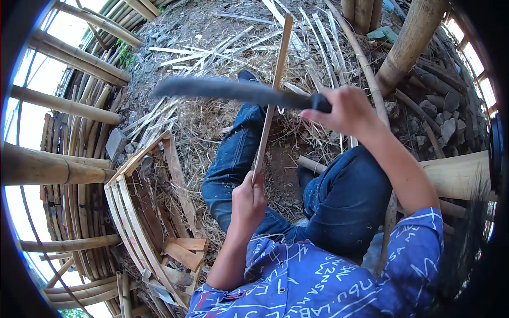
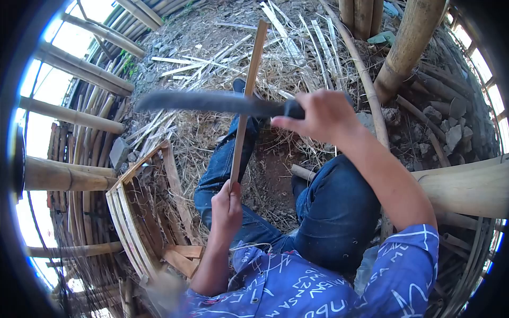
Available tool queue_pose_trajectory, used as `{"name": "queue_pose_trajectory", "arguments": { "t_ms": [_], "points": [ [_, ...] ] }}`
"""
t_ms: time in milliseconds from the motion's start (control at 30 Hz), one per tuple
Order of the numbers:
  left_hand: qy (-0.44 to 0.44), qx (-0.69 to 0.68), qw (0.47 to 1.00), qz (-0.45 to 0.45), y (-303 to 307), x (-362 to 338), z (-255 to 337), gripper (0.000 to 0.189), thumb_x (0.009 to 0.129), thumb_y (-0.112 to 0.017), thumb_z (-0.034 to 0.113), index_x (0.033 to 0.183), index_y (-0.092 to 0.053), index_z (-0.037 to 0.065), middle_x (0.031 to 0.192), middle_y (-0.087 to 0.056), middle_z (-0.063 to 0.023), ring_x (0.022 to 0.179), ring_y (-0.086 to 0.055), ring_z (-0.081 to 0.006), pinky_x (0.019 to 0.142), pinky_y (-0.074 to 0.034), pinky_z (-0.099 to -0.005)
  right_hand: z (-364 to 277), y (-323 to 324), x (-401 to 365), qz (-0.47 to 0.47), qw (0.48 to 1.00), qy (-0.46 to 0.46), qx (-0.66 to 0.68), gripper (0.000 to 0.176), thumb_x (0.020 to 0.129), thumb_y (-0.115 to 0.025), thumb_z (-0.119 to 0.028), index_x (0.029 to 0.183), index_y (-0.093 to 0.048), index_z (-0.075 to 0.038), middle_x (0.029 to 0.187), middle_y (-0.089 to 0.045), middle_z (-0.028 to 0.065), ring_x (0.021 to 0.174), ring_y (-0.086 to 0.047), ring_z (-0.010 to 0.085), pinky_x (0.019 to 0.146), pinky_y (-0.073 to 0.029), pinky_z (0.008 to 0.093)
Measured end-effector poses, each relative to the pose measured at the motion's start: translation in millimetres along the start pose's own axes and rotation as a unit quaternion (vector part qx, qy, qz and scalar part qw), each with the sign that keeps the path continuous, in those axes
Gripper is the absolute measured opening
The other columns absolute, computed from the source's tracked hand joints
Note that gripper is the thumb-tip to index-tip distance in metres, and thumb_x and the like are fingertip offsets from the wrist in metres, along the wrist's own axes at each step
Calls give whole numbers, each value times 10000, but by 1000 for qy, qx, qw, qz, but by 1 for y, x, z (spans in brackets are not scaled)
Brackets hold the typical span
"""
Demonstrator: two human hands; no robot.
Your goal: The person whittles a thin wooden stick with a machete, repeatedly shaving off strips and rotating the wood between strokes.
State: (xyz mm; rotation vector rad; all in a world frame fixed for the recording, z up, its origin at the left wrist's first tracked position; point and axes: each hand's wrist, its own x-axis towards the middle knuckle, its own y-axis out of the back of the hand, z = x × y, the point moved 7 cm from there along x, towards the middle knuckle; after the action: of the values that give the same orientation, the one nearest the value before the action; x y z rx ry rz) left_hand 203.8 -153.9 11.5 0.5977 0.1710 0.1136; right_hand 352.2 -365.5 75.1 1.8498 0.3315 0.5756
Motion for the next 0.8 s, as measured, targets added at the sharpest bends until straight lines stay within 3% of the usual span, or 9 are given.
{"name": "queue_pose_trajectory", "arguments": {
  "t_ms": [100, 200, 267, 300, 367, 433, 500, 667, 800],
  "points": [
    [13, 22, 1000, -4, 4, -10, -17, 166, 968, -456, 128, 927, -531, -14, 611, -517, -214, 549, -570, -369, 507, -416, -408, 31, 8, -6, 21, 995, -99, 26, 655, 783, -562, -726, 740, -667, -81, 545, -608, 46, 529, -649, 209, 512, -525, 343],
    [20, 28, 999, -11, 5, -13, -25, 161, 964, -457, 127, 916, -522, -13, 619, -520, -223, 568, -568, -399, 512, -416, -418, 43, 6, -12, 52, 993, -99, 37, 642, 780, -567, -724, 742, -677, -94, 535, -603, 48, 521, -647, 207, 512, -525, 341],
    [25, 29, 999, -5, 5, -10, -21, 156, 961, -459, 123, 908, -516, -12, 626, -525, -230, 584, -568, -414, 516, -415, -429, 35, 0, -15, -22, 996, -75, 52, 656, 759, -575, -739, 743, -690, -93, 530, -602, 56, 515, -647, 214, 518, -526, 350],
    [30, 29, 999, 1, 5, -8, -17, 151, 958, -462, 119, 900, -511, -11, 633, -529, -238, 600, -568, -429, 521, -415, -439, 31, 0, -16, -21, 996, -75, 52, 656, 759, -575, -739, 743, -690, -93, 530, -602, 56, 515, -647, 214, 518, -526, 350],
    [23, 31, 999, -2, 4, 1, -4, 145, 956, -467, 115, 894, -509, -10, 639, -532, -243, 609, -566, -437, 526, -415, -448, -2, -1, -15, -20, 999, 36, 13, 690, 725, -576, -769, 719, -688, -88, 535, -607, 66, 502, -641, 228, 527, -528, 356],
    [14, 34, 999, -7, 0, 4, 2, 140, 953, -472, 111, 888, -507, -9, 645, -535, -248, 619, -565, -445, 532, -415, -457, -21, -2, -12, -38, 998, 52, -5, 739, 710, -555, -796, 677, -669, -67, 548, -614, 94, 521, -647, 260, 550, -532, 367],
    [-45, 67, 997, -19, -10, 5, 9, 139, 953, -485, 115, 890, -510, -7, 656, -541, -256, 639, -563, -455, 540, -417, -465, -39, -5, -10, -56, 991, 114, -39, 763, 713, -534, -804, 646, -655, -54, 564, -617, 126, 550, -654, 290, 576, -538, 379],
    [-31, 25, 999, -8, -8, 1, 7, 148, 966, -480, 129, 926, -535, -2, 639, -529, -241, 605, -559, -438, 530, -420, -450, -36, -11, -9, -74, 990, 112, -33, 756, 724, -541, -787, 634, -647, -43, 572, -616, 139, 569, -656, 308, 585, -538, 385],
    [-28, 48, 998, 2, 10, 5, 6, 182, 982, -465, 150, 916, -533, -5, 615, -517, -217, 576, -565, -405, 516, -414, -435, -11, -6, -10, 5, 996, 88, -12, 711, 727, -580, -758, 625, -642, -56, 554, -615, 114, 545, -654, 283, 552, -530, 364]
  ]
}}
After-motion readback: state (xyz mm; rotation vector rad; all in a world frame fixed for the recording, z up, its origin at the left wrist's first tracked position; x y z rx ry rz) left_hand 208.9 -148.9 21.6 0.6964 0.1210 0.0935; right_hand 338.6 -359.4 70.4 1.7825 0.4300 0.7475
